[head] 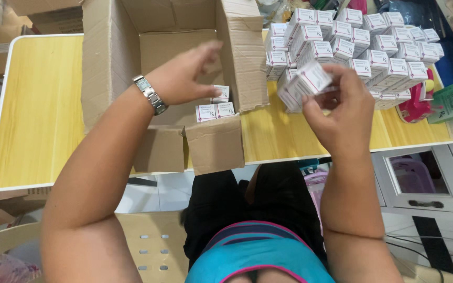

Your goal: The person places small white boxes one by one into a larger cardboard box, arranging them in neat rows. The hands pick up boxes from a pile on the table and transfer them into the shipping box, continuing until the box is nearly full.

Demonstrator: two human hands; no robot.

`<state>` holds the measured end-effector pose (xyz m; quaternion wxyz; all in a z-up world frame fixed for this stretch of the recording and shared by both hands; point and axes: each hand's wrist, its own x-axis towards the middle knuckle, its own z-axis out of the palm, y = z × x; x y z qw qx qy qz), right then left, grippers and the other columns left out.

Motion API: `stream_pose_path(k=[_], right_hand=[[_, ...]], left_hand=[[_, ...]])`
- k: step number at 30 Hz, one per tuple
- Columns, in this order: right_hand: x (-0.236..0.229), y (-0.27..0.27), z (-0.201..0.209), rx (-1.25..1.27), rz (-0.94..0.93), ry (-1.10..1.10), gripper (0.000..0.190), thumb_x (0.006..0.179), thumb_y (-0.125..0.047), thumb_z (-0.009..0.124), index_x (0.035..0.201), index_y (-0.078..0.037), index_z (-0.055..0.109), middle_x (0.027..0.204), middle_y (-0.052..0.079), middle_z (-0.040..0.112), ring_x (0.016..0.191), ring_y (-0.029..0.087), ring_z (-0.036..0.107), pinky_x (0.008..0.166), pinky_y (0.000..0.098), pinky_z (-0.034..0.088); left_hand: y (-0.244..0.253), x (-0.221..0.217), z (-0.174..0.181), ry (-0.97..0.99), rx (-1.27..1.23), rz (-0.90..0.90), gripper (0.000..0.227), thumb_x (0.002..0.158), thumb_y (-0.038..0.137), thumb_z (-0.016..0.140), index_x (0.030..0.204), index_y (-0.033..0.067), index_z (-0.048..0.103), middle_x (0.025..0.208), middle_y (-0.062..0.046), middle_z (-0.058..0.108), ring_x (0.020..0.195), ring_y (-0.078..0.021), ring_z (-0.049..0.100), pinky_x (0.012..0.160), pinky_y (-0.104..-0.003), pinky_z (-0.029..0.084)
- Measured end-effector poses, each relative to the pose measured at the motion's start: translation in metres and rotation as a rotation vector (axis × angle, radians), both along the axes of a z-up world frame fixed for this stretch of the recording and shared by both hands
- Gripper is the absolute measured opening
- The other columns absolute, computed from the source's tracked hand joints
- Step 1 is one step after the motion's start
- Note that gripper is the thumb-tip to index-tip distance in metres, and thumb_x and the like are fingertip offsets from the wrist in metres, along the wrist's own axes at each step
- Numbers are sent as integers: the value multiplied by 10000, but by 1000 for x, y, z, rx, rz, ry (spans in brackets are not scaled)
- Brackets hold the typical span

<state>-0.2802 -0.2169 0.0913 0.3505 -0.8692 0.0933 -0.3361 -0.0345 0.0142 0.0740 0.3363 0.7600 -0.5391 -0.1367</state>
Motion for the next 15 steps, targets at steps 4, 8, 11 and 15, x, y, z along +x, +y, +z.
stream_pose_path(k=[4, 8, 11, 15], right_hand=[[33, 28, 7, 37, 371, -102, 443, 990, 11, 732, 1385, 5, 532, 1264, 164, 685, 1126, 205, 759, 952, 299, 646], [56, 45, -6, 66, 442, -57, 522, 985, -47, 736, 1440, -14, 482, 1350, 155, 658, 1227, 254, 718, 1049, 378, 601], [60, 39, -18, -81, 386, 64, 578, 967, -149, 733, 1466, -33, 465, 1417, 189, 591, 1340, 338, 589, 1133, 469, 505], [76, 35, -47, -548, 395, 285, 526, 927, -385, 761, 1365, -159, 579, 1588, 225, 374, 1493, 472, 227, 1193, 590, 212]], left_hand=[[-2, -37, 40, -204, -496, -232, 995, 845, 166, 914, 1611, 94, 282, 1561, -240, 451, 1420, -385, 498, 1167, -435, 481], [-2, -46, 46, -248, -341, -120, 859, 818, 92, 849, 1553, 112, 405, 1301, -177, 644, 1156, -354, 658, 974, -438, 552], [9, -24, 26, -177, -154, 67, 689, 806, 89, 807, 1431, 94, 518, 1144, -165, 707, 1026, -343, 709, 861, -435, 572], [18, 18, -22, -281, -4, 188, 417, 787, 121, 799, 1163, 63, 628, 1084, -191, 720, 1047, -371, 701, 897, -434, 564]])
